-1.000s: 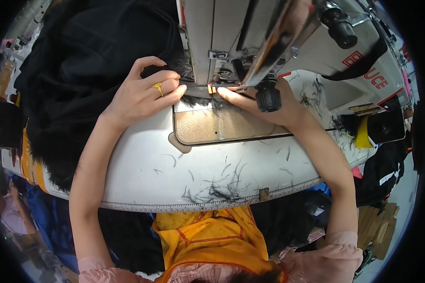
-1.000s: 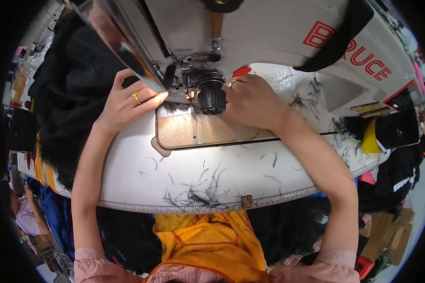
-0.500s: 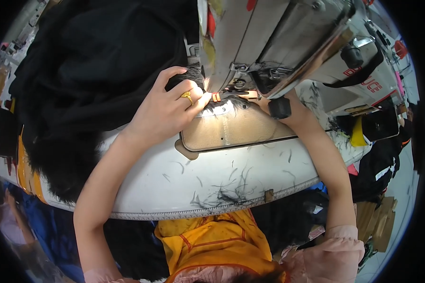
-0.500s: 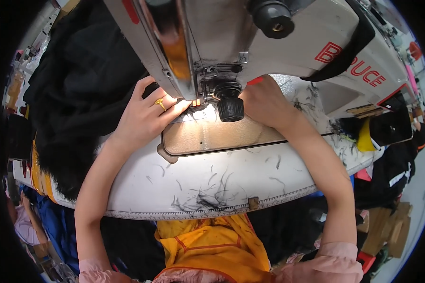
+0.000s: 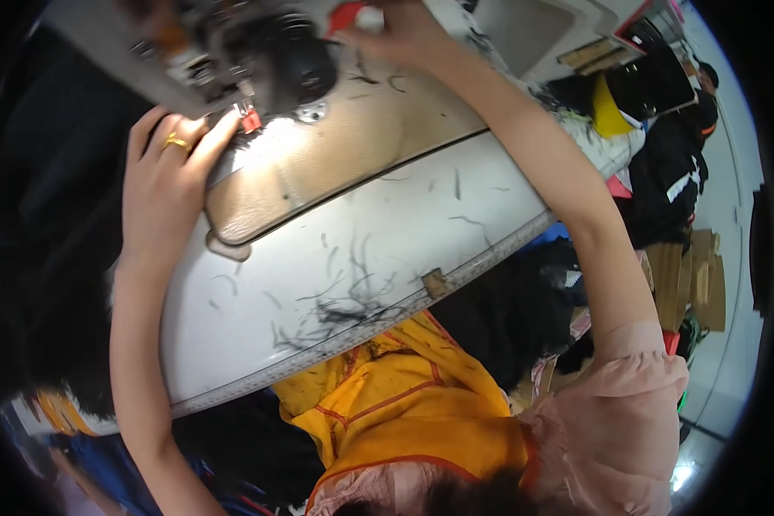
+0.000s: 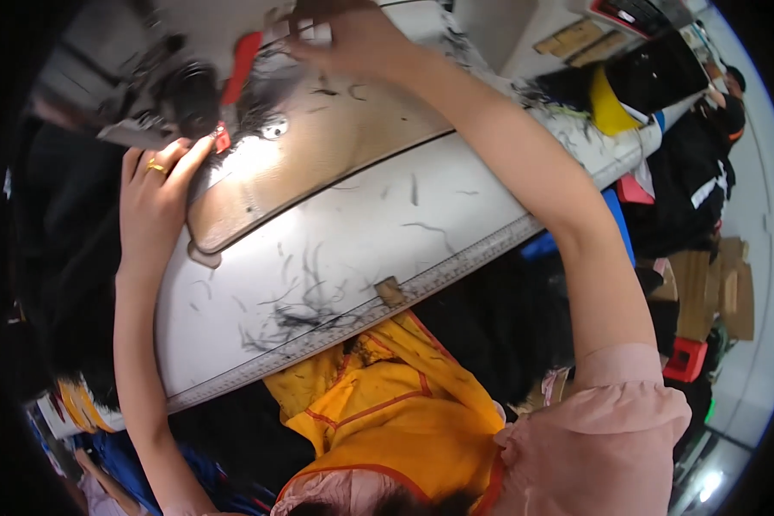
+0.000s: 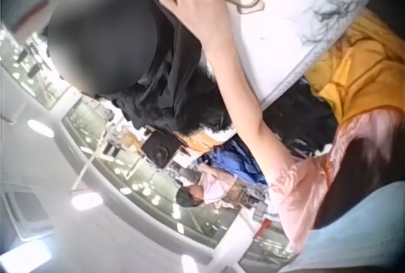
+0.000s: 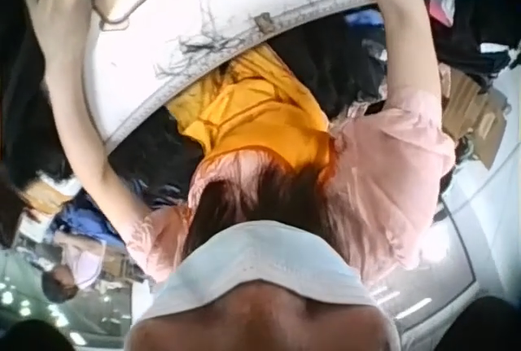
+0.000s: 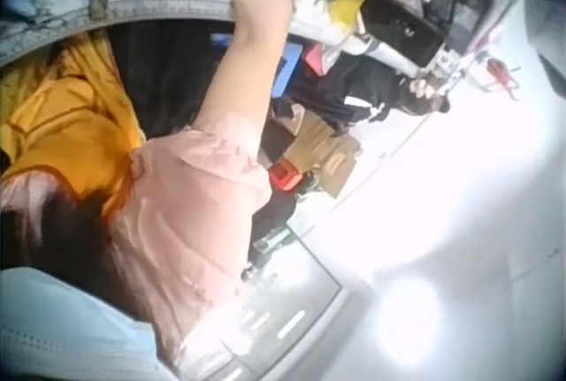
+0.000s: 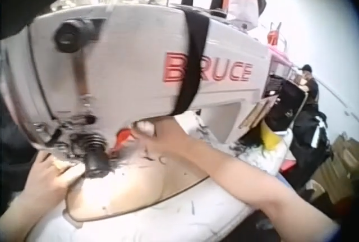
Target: Sewing black fur trim onto a black fabric garment using an industrial sewing machine.
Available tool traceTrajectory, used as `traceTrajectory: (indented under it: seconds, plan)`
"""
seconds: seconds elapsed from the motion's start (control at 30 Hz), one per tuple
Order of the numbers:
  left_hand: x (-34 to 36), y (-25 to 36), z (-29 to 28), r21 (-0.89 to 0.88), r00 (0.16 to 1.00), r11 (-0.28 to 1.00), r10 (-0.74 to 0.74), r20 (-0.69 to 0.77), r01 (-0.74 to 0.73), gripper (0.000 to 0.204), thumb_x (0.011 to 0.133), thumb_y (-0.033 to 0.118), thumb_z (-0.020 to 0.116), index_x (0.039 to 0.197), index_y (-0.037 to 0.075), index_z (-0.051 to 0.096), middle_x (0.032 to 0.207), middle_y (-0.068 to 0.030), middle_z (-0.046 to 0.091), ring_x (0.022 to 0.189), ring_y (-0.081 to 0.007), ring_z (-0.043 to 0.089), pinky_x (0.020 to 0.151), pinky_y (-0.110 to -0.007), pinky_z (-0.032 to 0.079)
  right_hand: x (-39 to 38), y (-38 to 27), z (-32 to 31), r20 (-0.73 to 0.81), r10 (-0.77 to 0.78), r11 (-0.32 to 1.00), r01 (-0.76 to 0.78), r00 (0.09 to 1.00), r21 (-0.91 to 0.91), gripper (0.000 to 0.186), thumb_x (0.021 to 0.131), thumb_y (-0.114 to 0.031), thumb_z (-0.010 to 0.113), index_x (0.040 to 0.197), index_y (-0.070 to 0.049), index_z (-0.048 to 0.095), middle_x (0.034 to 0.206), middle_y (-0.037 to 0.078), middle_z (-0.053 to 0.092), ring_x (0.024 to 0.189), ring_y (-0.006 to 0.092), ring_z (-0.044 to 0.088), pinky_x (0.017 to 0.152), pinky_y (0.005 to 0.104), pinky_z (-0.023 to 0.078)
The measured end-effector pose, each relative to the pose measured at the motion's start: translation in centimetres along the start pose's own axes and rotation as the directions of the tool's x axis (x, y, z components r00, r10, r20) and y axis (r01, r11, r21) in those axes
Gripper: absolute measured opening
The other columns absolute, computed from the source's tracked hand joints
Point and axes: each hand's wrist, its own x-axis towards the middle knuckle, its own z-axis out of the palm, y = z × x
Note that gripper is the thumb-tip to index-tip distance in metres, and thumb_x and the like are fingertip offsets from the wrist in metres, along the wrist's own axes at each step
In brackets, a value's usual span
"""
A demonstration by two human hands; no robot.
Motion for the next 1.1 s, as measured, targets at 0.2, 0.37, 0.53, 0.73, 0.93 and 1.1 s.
traceTrajectory:
  seconds: [0.2, 0.37, 0.53, 0.73, 0.93, 1.1]
  plan:
    - [-1.3, -1.5, 1.8, 0.006, 0.999, 0.999, -0.037, 0.01, 0.037, 0.027, 0.07, 0.003, 0.066, 0.097, 0.0, 0.067, 0.09, -0.0169, 0.061, 0.092, -0.0343, 0.06, 0.088, -0.049, 0.044, 2.1, 6.1, -1.0, -0.092, 0.132, 0.99, -0.135, 0.987, -0.035, 0.024, 0.084, -0.03, 0.062, 0.103, -0.017, 0.068, 0.093, 0.008, 0.066, 0.089, 0.025, 0.065, 0.078, 0.0402, 0.051]
    - [-1.1, -7.1, 5.3, 0.242, 0.921, 0.891, -0.388, -0.035, 0.384, 0.022, 0.084, 0.01, 0.057, 0.101, 0.003, 0.067, 0.112, -0.0122, 0.064, 0.106, -0.0271, 0.058, 0.101, -0.048, 0.04, 4.1, 9.1, -2.2, -0.073, 0.22, 0.964, -0.229, 0.973, -0.135, 0.026, 0.084, -0.029, 0.061, 0.105, -0.015, 0.067, 0.096, 0.01, 0.065, 0.092, 0.0268, 0.064, 0.082, 0.0414, 0.049]
    - [-1.2, -7.2, 5.3, -0.018, 0.78, 0.787, -0.609, 0.145, 0.617, 0.027, 0.085, 0.014, 0.055, 0.108, 0.013, 0.069, 0.114, -0.0086, 0.065, 0.106, -0.0238, 0.059, 0.104, -0.05, 0.037, 7.3, 11.6, -2.9, -0.057, 0.26, 0.916, -0.265, 0.964, -0.3, 0.028, 0.084, -0.027, 0.06, 0.108, -0.013, 0.066, 0.098, 0.012, 0.065, 0.095, 0.0286, 0.063, 0.085, 0.0426, 0.047]
    - [-0.6, -6.4, 4.8, 0.009, 0.839, 0.842, -0.538, 0.089, 0.539, 0.028, 0.083, 0.015, 0.059, 0.109, 0.019, 0.069, 0.115, -0.0078, 0.064, 0.108, -0.0243, 0.059, 0.104, -0.05, 0.037, 13.1, 14.5, -3.5, -0.093, 0.287, 0.778, -0.288, 0.953, -0.558, 0.031, 0.083, -0.026, 0.059, 0.11, -0.012, 0.065, 0.101, 0.015, 0.064, 0.099, 0.0307, 0.061, 0.09, 0.0441, 0.044]
    - [0.0, -5.9, 5.4, -0.115, 0.833, 0.825, -0.55, 0.064, 0.554, 0.025, 0.083, 0.013, 0.058, 0.106, 0.015, 0.069, 0.114, -0.0067, 0.065, 0.103, -0.0224, 0.06, 0.104, -0.048, 0.038, 15.3, 15.4, -2.7, -0.018, 0.381, 0.579, -0.254, 0.924, -0.775, 0.035, 0.083, -0.024, 0.058, 0.113, -0.01, 0.064, 0.104, 0.017, 0.064, 0.103, 0.0329, 0.06, 0.094, 0.0456, 0.042]
    - [0.4, -5.3, 5.4, -0.137, 0.833, 0.822, -0.552, 0.04, 0.552, 0.013, 0.082, 0.011, 0.058, 0.092, 0.012, 0.067, 0.103, -0.0061, 0.065, 0.095, -0.0212, 0.062, 0.104, -0.048, 0.039, 15.8, 13.7, -1.2, 0.063, 0.439, 0.45, -0.159, 0.896, -0.879, 0.037, 0.082, -0.022, 0.057, 0.116, -0.008, 0.063, 0.107, 0.02, 0.064, 0.106, 0.0347, 0.059, 0.098, 0.0468, 0.04]
